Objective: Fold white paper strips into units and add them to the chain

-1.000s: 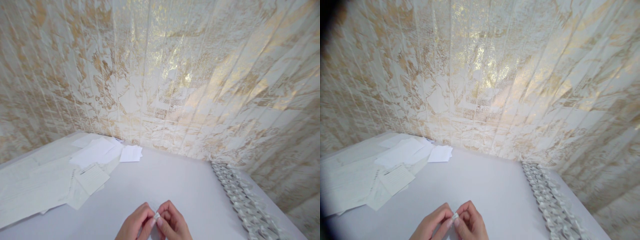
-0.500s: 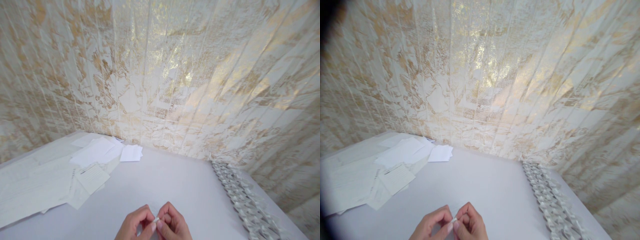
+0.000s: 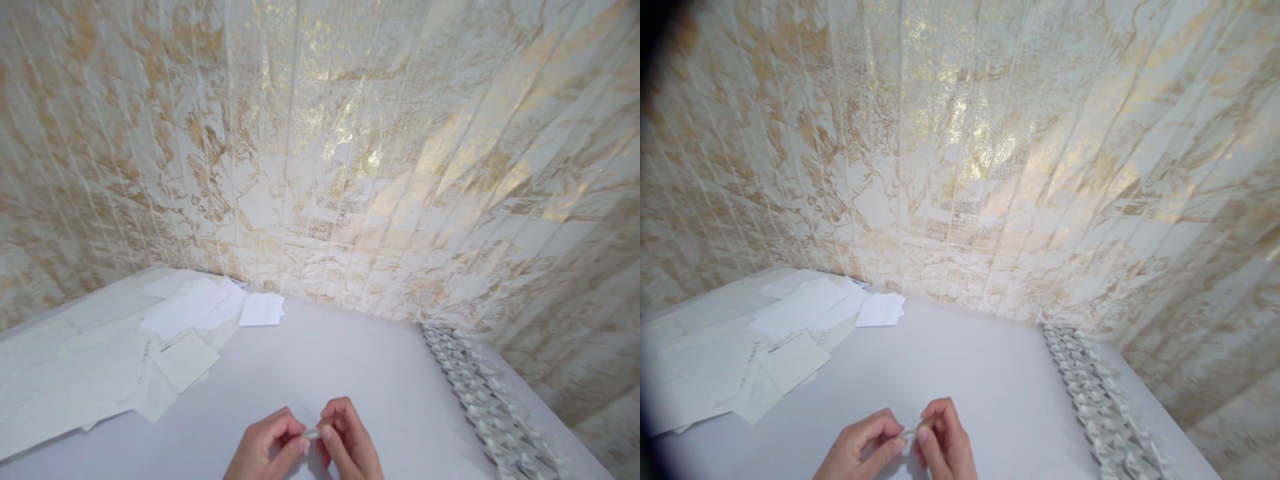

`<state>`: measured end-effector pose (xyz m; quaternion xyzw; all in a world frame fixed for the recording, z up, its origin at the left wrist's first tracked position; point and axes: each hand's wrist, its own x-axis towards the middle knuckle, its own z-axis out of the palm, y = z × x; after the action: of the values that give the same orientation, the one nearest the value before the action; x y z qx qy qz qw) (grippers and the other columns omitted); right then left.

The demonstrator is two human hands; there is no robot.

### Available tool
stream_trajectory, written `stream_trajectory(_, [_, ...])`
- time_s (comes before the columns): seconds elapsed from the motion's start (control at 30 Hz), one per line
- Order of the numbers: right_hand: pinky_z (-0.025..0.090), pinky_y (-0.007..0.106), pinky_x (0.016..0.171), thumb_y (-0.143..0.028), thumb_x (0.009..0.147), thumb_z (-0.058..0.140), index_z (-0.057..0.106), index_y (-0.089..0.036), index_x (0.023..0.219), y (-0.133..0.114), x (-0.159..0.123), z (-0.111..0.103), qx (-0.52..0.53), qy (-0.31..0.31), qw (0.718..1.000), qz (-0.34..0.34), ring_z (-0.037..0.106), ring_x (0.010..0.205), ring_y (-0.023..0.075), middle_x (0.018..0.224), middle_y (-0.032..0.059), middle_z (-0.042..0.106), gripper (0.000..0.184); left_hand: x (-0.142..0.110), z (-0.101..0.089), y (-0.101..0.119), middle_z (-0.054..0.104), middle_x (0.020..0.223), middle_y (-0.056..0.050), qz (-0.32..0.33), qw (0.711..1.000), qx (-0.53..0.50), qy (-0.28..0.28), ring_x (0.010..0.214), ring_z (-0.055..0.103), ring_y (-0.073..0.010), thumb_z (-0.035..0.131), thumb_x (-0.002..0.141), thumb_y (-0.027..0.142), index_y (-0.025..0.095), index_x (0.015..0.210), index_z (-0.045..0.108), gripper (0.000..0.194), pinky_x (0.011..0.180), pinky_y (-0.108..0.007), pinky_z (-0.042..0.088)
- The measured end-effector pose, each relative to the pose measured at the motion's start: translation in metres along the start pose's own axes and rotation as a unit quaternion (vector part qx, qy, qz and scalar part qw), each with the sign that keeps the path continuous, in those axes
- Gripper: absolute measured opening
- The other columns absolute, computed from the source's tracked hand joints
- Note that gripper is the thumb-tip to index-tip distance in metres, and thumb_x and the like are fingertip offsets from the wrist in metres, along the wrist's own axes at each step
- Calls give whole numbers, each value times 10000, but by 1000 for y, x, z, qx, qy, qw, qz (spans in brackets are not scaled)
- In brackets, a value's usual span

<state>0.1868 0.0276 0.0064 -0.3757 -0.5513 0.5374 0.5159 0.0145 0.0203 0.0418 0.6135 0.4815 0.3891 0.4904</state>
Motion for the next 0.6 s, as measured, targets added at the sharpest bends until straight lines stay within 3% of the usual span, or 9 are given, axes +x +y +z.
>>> stream_trajectory(0.17, [331,232,549,-680,832,624,582,-185,791,-2,1,-5,-56,2,998,-13,419,562,107,632,-41,492,499,1,-1,-3,575,698,13,2,1000,7,9,704,538,-169,655,810,472,182,695,677,312,670,-233,412])
stream_trajectory(0.3, [392,248,599,-659,823,647,640,-174,829,1,1,-9,-90,18,996,-19,499,614,133,683,-6,571,485,1,1,-2,643,777,-12,15,1000,-27,-6,748,592,-188,693,781,437,193,848,734,256,721,-248,465])
stream_trajectory(0.4, [426,247,614,-539,865,658,666,-177,855,5,0,-12,-145,11,989,-32,545,628,144,690,2,606,362,1,1,-3,675,855,-27,23,999,-43,4,806,624,-203,685,790,414,208,962,724,271,781,-261,487])
stream_trajectory(0.53, [470,223,630,-261,897,628,681,-208,918,3,-1,-18,-278,-40,954,-109,601,666,151,750,6,645,78,-1,1,-2,647,814,-1,26,998,-50,17,782,618,-188,658,806,353,217,947,671,197,765,-246,486])
stream_trajectory(0.6, [488,233,670,-189,894,607,684,-224,951,-3,0,-19,-346,-70,920,-171,620,733,168,825,28,655,102,-1,1,0,608,745,16,28,999,-30,12,729,583,-168,631,822,329,210,818,643,120,723,-228,464])
